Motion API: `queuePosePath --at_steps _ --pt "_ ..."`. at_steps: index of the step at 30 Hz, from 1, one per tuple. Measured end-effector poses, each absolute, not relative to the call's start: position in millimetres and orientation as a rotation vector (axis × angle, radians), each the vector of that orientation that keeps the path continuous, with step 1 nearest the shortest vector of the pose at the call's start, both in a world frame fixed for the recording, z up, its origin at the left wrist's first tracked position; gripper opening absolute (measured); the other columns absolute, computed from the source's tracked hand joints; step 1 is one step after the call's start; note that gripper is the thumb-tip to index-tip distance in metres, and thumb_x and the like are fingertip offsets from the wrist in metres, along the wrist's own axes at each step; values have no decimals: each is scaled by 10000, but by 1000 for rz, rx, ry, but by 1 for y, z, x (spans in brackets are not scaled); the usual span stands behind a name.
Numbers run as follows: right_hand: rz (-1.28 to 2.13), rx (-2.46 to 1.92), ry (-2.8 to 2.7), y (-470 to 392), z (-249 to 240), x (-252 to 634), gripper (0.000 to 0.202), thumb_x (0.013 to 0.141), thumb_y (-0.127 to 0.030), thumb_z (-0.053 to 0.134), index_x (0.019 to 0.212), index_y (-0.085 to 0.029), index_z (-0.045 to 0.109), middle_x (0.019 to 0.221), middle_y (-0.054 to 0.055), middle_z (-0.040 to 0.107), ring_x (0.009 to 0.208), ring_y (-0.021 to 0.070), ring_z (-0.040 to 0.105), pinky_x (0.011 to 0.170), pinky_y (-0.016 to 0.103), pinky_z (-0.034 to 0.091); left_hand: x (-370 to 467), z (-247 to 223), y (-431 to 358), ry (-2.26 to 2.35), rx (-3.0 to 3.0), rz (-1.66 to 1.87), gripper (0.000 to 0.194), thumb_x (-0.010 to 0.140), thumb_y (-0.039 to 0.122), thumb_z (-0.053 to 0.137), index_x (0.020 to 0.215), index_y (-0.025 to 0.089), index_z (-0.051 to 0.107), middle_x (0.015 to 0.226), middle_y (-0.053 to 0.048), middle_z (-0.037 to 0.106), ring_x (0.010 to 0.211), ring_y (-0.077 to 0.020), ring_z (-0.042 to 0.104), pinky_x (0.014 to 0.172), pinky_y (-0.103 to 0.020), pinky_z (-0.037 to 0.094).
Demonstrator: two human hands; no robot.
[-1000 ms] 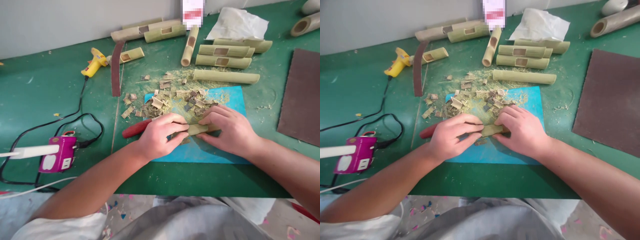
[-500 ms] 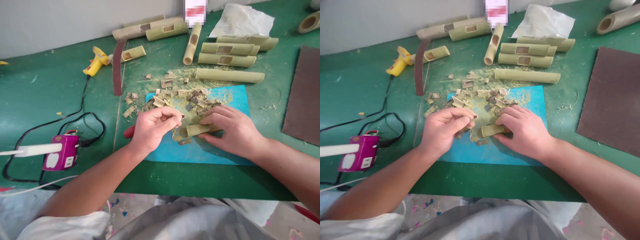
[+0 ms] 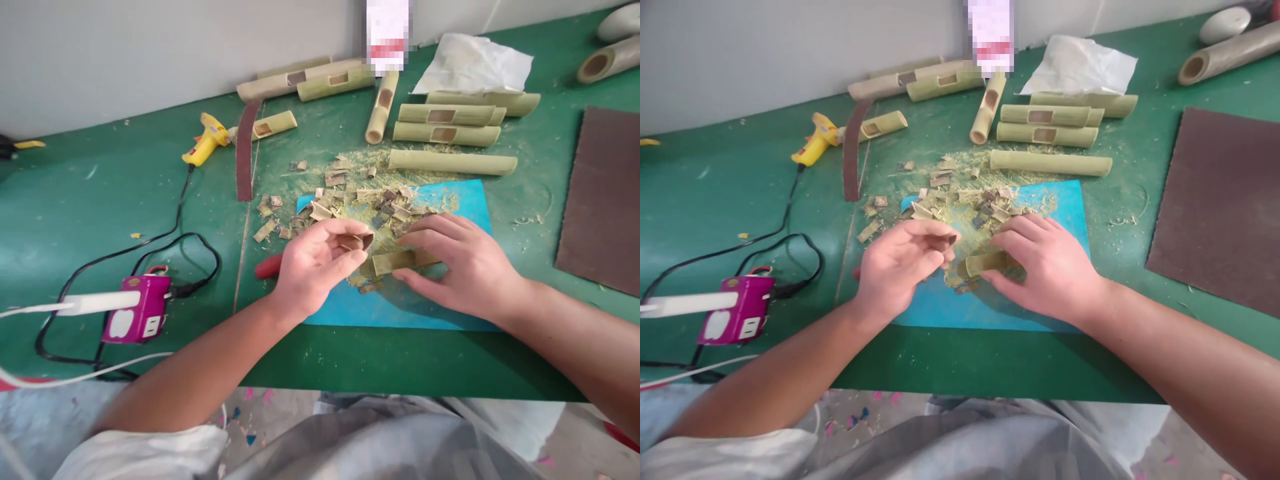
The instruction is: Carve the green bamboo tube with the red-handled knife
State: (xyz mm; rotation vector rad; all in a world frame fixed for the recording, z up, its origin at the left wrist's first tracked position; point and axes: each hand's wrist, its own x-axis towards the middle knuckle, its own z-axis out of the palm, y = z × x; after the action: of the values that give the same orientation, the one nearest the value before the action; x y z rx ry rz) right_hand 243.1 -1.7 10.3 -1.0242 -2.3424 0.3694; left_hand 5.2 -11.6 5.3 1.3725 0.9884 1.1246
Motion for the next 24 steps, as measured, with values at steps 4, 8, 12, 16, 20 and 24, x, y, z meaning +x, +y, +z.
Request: queuePosePath --at_steps 4,8,12,16,20,24 --pt "392 -1002 -2317 -4 11 242 244 882 -376 673 1056 -206 680 1037 121 740 957 280 680 817 445 561 5 4 -16 974 1755 1179 331 856 192 746 1179 198 676 1093 -82 722 876 -144 699 774 -268 626" --pt "408 -975 -2305 -5 10 242 260 887 -375 669 1084 -206 681 1037 118 738 952 270 680 821 435 565 6 9 -12 914 2178 1097 226 887 110 672 1101 179 694 1145 -108 722 1009 -188 703 884 -333 618" --pt "432 -997 -2342 -4 8 242 274 871 -347 687 1086 -178 687 1058 132 736 973 280 674 842 445 560 7 10 -10 895 2307 1029 196 889 77 659 1065 156 697 1126 -123 735 1060 -192 706 968 -333 588" --pt "457 -1044 -2399 -2 6 242 237 852 -321 692 1051 -193 701 1021 110 737 946 269 664 839 440 558 6 8 -8 918 2302 980 126 883 111 697 1002 151 709 1061 -118 737 1004 -184 714 930 -310 591" --pt "418 -1046 -2448 -1 6 243 182 871 -286 657 1027 -209 706 997 94 736 941 261 664 805 412 555 6 7 -8 917 2242 985 68 875 197 742 933 168 722 989 -94 730 933 -177 711 869 -311 599" --pt "387 -1012 -2450 -2 5 242 150 891 -284 631 1004 -210 697 993 94 737 906 251 660 781 402 551 7 5 -10 1021 2086 975 135 883 139 706 1013 176 709 935 -52 729 803 -133 696 766 -256 604"
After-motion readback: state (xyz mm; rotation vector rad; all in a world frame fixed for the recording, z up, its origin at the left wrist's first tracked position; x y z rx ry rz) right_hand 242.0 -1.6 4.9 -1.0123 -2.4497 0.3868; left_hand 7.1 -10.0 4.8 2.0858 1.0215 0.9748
